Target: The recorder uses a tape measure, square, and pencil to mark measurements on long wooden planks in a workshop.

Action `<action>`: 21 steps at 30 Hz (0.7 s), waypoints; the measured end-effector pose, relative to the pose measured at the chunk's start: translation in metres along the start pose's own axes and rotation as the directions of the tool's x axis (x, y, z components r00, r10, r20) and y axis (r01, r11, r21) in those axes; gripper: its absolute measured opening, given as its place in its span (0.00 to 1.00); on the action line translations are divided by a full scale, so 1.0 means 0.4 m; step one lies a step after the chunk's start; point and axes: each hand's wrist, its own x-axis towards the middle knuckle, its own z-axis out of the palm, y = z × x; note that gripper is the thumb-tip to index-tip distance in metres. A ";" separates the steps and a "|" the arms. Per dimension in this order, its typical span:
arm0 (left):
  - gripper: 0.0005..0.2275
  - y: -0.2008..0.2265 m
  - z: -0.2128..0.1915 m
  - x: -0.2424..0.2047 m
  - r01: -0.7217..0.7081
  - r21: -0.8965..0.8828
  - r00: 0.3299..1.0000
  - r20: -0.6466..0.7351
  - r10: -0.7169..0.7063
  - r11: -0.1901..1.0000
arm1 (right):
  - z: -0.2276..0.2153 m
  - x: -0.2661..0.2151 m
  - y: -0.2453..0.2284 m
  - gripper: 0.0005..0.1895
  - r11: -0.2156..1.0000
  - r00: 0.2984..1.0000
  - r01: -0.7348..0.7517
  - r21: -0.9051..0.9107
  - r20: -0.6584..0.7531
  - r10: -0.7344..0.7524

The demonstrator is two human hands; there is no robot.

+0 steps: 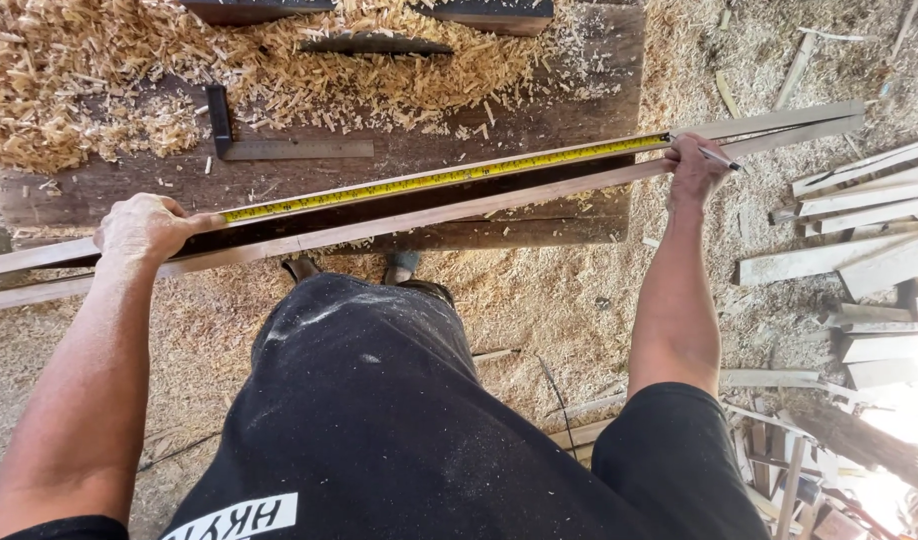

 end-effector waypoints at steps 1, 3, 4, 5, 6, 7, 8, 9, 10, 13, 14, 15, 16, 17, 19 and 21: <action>0.31 0.000 0.000 -0.002 0.003 -0.012 1.000 -0.004 -0.003 1.000 | 0.003 0.000 0.000 0.04 1.000 1.000 -0.020 -0.005 0.021 0.020; 0.31 -0.001 0.003 0.003 -0.002 -0.011 1.000 0.000 0.002 1.000 | 0.007 -0.003 -0.014 0.05 0.999 0.998 -0.034 -0.018 0.043 0.035; 0.31 -0.004 0.003 0.006 -0.006 -0.011 1.000 0.000 0.006 1.000 | 0.012 -0.005 -0.020 0.05 0.999 0.997 -0.046 -0.027 0.065 0.048; 0.31 -0.001 0.000 0.004 -0.004 -0.011 1.000 0.001 0.004 1.000 | -0.005 0.010 0.003 0.05 0.998 0.997 -0.048 -0.028 0.067 0.050; 0.31 0.001 -0.003 0.001 -0.003 -0.008 1.000 0.006 0.003 1.000 | -0.019 0.027 0.023 0.02 0.997 0.997 -0.011 -0.079 0.074 0.017; 0.31 0.003 -0.006 -0.001 -0.002 -0.004 1.000 0.010 0.002 1.000 | -0.032 0.045 0.044 0.01 0.991 0.997 0.026 -0.129 0.082 -0.015; 0.31 0.007 -0.010 -0.006 0.001 -0.008 1.000 0.010 -0.001 1.000 | -0.021 0.034 0.026 0.01 0.991 0.996 0.028 -0.129 0.088 -0.016; 0.31 0.011 -0.015 -0.011 0.003 -0.004 1.000 0.005 -0.003 1.000 | -0.011 0.023 0.008 0.02 0.997 0.997 0.014 -0.077 0.082 -0.008; 0.31 0.014 -0.018 -0.017 0.005 0.002 1.000 0.003 -0.005 1.000 | -0.003 0.008 -0.009 0.04 1.000 0.997 -0.003 -0.025 0.076 0.005; 0.31 0.015 -0.019 -0.019 0.005 0.000 1.000 0.003 -0.005 1.000 | 0.010 -0.001 -0.024 0.02 0.994 0.997 -0.030 -0.102 0.067 0.037; 0.31 0.014 -0.016 -0.012 0.012 -0.002 1.000 0.003 -0.012 1.000 | -0.008 0.021 0.000 0.02 0.994 0.997 -0.030 -0.101 0.074 0.038; 0.31 0.010 -0.012 -0.005 0.005 -0.011 1.000 -0.010 -0.005 1.000 | -0.025 0.043 0.025 0.01 0.995 0.995 -0.011 -0.101 0.098 0.021; 0.30 -0.002 -0.003 -0.005 0.005 -0.021 1.000 -0.019 -0.005 1.000 | -0.037 0.060 0.055 0.01 0.995 0.992 0.004 -0.102 0.127 0.009; 0.30 0.002 -0.004 -0.003 0.018 -0.024 1.000 -0.017 -0.019 1.000 | -0.023 0.048 0.035 0.01 0.995 0.990 0.001 -0.103 0.141 0.014; 0.30 -0.002 0.000 -0.007 -0.024 0.001 1.000 -0.021 0.024 1.000 | 0.007 0.019 -0.003 0.05 0.999 0.997 -0.012 -0.043 0.070 0.015; 0.30 0.000 0.008 0.007 -0.028 -0.022 1.000 -0.003 0.028 0.999 | 0.009 0.028 -0.009 0.07 0.996 0.996 -0.042 -0.075 0.072 0.047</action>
